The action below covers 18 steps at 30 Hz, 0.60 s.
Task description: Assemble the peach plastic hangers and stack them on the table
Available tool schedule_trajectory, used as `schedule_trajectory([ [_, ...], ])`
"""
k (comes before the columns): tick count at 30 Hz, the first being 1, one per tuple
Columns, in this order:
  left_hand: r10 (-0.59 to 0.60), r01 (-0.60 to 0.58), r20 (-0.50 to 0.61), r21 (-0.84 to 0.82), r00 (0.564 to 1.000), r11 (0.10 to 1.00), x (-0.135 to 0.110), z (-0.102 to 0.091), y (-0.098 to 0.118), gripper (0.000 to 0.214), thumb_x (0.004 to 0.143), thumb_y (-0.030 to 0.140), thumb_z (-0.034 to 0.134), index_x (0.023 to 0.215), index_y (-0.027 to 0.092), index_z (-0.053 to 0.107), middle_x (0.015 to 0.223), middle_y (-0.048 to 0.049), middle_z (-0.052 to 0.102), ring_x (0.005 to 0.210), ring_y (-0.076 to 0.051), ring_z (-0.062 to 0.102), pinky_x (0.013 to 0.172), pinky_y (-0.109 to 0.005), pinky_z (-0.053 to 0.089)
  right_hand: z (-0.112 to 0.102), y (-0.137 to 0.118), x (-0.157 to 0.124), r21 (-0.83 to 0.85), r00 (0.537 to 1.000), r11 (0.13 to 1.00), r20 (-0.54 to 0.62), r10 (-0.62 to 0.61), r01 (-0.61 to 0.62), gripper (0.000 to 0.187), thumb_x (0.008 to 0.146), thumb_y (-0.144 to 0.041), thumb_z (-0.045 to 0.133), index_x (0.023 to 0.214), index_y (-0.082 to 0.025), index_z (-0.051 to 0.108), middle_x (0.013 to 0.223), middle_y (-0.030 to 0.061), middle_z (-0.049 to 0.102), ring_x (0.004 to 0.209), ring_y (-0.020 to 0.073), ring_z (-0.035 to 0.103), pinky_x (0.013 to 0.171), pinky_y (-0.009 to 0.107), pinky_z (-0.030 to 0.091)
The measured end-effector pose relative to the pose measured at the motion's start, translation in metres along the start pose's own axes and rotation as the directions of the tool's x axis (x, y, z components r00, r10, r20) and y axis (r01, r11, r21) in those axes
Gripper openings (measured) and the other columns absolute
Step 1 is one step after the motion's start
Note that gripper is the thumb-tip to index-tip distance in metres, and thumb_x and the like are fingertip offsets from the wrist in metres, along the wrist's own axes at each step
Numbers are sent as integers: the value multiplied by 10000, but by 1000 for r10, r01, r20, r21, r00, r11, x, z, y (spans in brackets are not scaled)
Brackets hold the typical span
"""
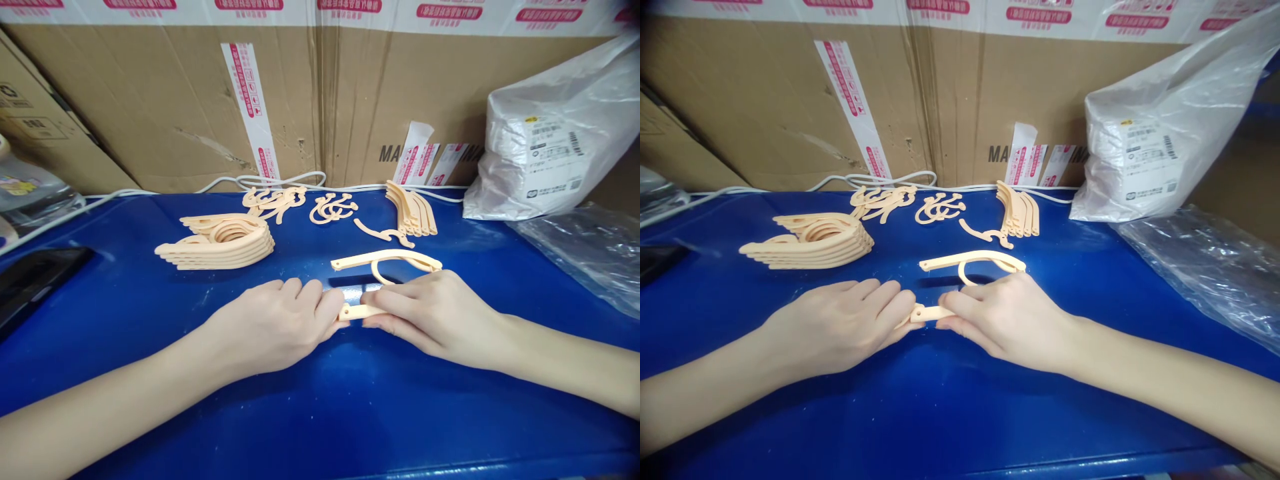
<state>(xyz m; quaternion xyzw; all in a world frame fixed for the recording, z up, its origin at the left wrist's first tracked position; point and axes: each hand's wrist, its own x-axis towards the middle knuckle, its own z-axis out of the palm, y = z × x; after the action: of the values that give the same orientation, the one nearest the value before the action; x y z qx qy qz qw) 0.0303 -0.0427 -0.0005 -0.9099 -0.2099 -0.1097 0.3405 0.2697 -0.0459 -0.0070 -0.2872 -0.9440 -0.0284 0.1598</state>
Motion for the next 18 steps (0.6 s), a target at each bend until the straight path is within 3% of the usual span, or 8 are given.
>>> schedule_trajectory([
  [7, -64, 71, 39, -222, 997, 973, 0, 7, 0, 286, 996, 236, 320, 739, 202, 442, 575, 33, 498, 491, -146, 524, 470, -293, 309, 8, 1, 1, -118, 998, 992, -36, -49, 45, 341, 1019, -343, 380, 881, -175, 643, 643, -24, 633, 494, 103, 549, 491, 275, 302],
  [12, -142, 163, 79, -418, 987, 894, -1, 9, 0, 347, 1013, 413, 279, 801, 193, 444, 566, 39, 498, 453, -132, 488, 446, -262, 247, 7, 0, 1, -135, 995, 989, -75, -61, 51, 310, 1011, -334, 407, 889, -181, 647, 676, -23, 652, 509, 105, 560, 493, 277, 322],
  [18, -174, 270, 228, -509, 958, 817, -3, 9, 1, 444, 1014, 524, 233, 797, 195, 437, 566, 42, 551, 436, -117, 493, 438, -241, 213, 5, 2, 1, -201, 982, 975, -147, -122, 91, 299, 1009, -343, 415, 908, -186, 649, 618, -41, 604, 482, 96, 524, 493, 260, 341],
])
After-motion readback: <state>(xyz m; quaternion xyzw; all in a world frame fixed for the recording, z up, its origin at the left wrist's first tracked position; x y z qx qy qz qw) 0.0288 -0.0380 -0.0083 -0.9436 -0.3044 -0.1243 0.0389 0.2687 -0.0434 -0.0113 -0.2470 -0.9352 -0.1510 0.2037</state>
